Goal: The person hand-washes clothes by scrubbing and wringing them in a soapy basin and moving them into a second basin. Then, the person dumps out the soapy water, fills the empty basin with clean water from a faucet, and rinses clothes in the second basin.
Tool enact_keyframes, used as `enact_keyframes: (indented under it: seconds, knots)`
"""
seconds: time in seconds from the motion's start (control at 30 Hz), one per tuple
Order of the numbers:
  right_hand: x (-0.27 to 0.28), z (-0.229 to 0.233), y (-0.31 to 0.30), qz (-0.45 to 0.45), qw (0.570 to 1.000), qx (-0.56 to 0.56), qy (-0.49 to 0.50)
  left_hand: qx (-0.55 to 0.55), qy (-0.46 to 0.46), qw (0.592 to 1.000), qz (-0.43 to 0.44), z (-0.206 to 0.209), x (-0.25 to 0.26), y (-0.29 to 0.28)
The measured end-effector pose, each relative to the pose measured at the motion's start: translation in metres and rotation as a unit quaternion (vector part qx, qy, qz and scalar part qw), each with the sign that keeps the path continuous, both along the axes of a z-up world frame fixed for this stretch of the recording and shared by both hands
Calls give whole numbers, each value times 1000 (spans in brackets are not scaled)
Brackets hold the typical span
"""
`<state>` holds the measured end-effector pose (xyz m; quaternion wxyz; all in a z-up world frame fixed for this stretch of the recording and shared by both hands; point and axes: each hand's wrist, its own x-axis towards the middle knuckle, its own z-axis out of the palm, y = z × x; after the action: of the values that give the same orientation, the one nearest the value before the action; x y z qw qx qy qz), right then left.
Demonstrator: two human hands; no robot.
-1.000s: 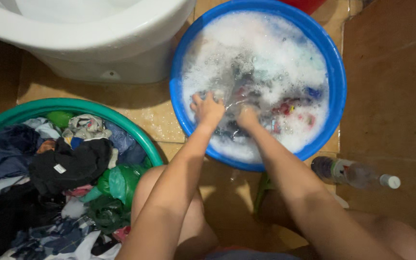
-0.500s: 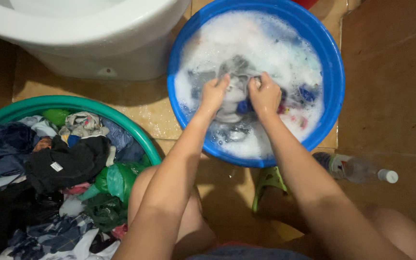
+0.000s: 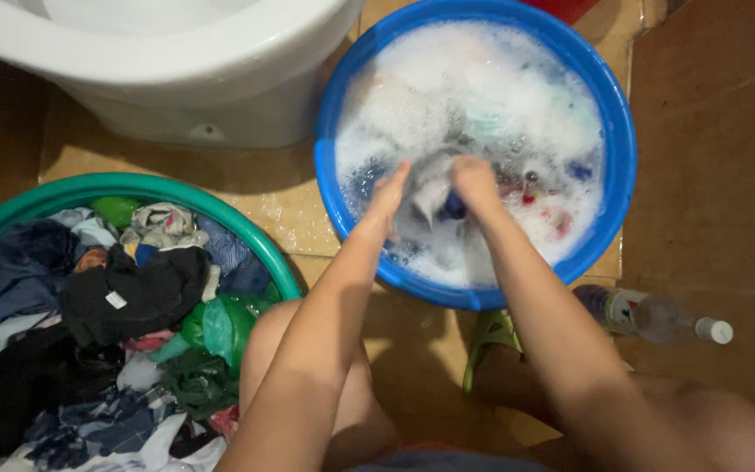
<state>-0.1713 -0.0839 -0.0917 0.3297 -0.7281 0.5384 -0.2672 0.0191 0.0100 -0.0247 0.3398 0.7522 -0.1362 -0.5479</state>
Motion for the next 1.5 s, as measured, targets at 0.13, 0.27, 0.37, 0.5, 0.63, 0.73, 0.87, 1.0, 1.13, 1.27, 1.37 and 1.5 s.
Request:
enact_keyframes:
  seconds: [0.13, 0.27, 0.37, 0.5, 0.63, 0.73, 0.87, 1.0, 1.13, 1.27, 1.37, 1.5]
  knots:
    - [-9, 155, 57, -85, 855, 237, -453, -129, 452, 874, 124, -8, -22, -21]
    - [5, 226, 89, -162, 730, 396, -533, -272, 484, 818, 152, -22, -40, -42]
    - [15, 196, 89, -156, 633, 434, -622, -316, 369, 872, 63, -2, -51, -32]
    - [9, 161, 71, -176, 653, 396, -622, -253, 130, 959, -12, 61, -35, -13]
    - [12, 182, 52, -153, 793, 125, -576, -204, 370, 902, 86, 131, -33, 9]
    - [32, 202, 64, -127, 904, -56, -405, -464, 343, 808, 120, 156, -59, 11]
    - [53, 222, 94, -210, 723, 266, -603, -402, 79, 911, 52, 160, -56, 13]
    - [63, 229, 104, -147, 813, 143, -545, -392, 124, 893, 181, 143, -60, 8]
    - [67, 242, 107, -160, 921, -201, -294, -301, 429, 828, 198, 128, -51, -9]
    - [64, 265, 95, -145, 928, -270, -213, -256, 433, 841, 200, 126, -53, -21]
    - [65, 273, 91, -125, 938, -258, -197, -294, 469, 808, 200, 121, -51, -24]
    - [88, 267, 98, -99, 944, -262, -173, -334, 404, 820, 232, 108, -21, -10]
